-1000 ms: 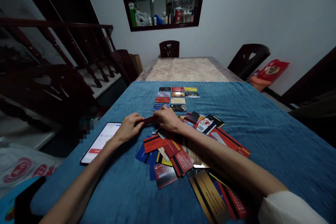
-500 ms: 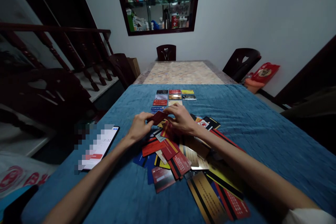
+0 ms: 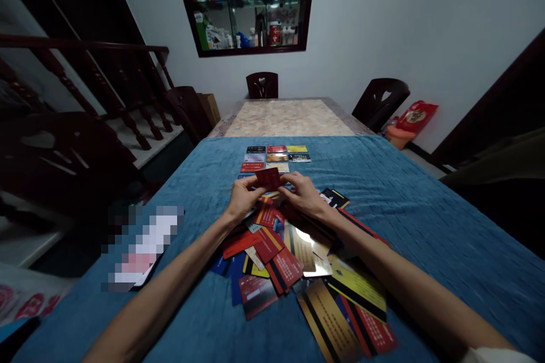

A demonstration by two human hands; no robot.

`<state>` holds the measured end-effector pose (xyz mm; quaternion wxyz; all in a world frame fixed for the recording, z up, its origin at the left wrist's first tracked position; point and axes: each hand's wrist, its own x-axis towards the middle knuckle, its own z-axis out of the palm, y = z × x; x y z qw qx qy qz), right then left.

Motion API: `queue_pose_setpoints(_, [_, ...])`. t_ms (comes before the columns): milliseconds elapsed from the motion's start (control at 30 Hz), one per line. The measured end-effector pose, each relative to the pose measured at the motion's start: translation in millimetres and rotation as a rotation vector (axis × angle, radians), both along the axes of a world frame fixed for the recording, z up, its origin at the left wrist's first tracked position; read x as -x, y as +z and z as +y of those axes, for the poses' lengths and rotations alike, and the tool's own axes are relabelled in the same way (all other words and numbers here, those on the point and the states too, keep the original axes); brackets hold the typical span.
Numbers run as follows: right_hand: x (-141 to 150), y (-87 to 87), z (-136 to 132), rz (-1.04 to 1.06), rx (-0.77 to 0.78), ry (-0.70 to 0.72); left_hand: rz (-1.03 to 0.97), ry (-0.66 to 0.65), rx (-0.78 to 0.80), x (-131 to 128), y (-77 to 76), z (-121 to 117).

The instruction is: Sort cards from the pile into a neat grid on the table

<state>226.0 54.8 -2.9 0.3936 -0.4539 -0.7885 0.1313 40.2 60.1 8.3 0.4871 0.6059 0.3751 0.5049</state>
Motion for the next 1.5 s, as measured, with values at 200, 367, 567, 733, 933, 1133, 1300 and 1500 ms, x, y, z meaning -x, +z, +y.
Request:
queue_pose_setpoints(200, [-6.5, 1.7, -1.2, -0.019, -0.072, -0.019, 0.126, 0.041, -0.059, 16.4, -3.4, 3.1])
queue_pose_setpoints(367, [-9.9, 3.3, -1.5, -0.115, -0.151, -0.041, 0.261, 0.144, -0.206, 21.6, -6.1, 7.8])
queue_pose_setpoints(567, [-14.1, 6.5, -1.8, -0.201, -0.153, -0.054, 0.536, 0.253, -0.486, 18.4, -7.4, 0.7])
queue_pose_setpoints(733, [-17.4, 8.4, -0.5, -0.225, -0.135, -0.074, 0.704, 0.201, -0.679, 19.9, -10.7, -1.7])
queue_pose_setpoints(933, [-17.7, 9.5, -0.9, -0.221, -0.134, -0.053, 0.929, 0.154, -0.829, 21.3, -13.9, 0.1])
queue_pose_setpoints(1133, [-16.7, 11.4, -2.4, -0.262, -0.143, -0.064, 1.026, 0.171, -0.869, 23.0, -14.7, 1.4])
queue_pose_setpoints(1300, [-10.9, 12.6, -7.8, -0.462, -0.229, -0.115, 1.069, 0.200, -0.860, 25.9, -16.1, 4.9])
queue_pose_setpoints(1500, [-7.0, 5.3, -8.5, -0.553, -0.298, -0.191, 1.074, 0.187, -0.849, 27.8, -17.8, 6.4])
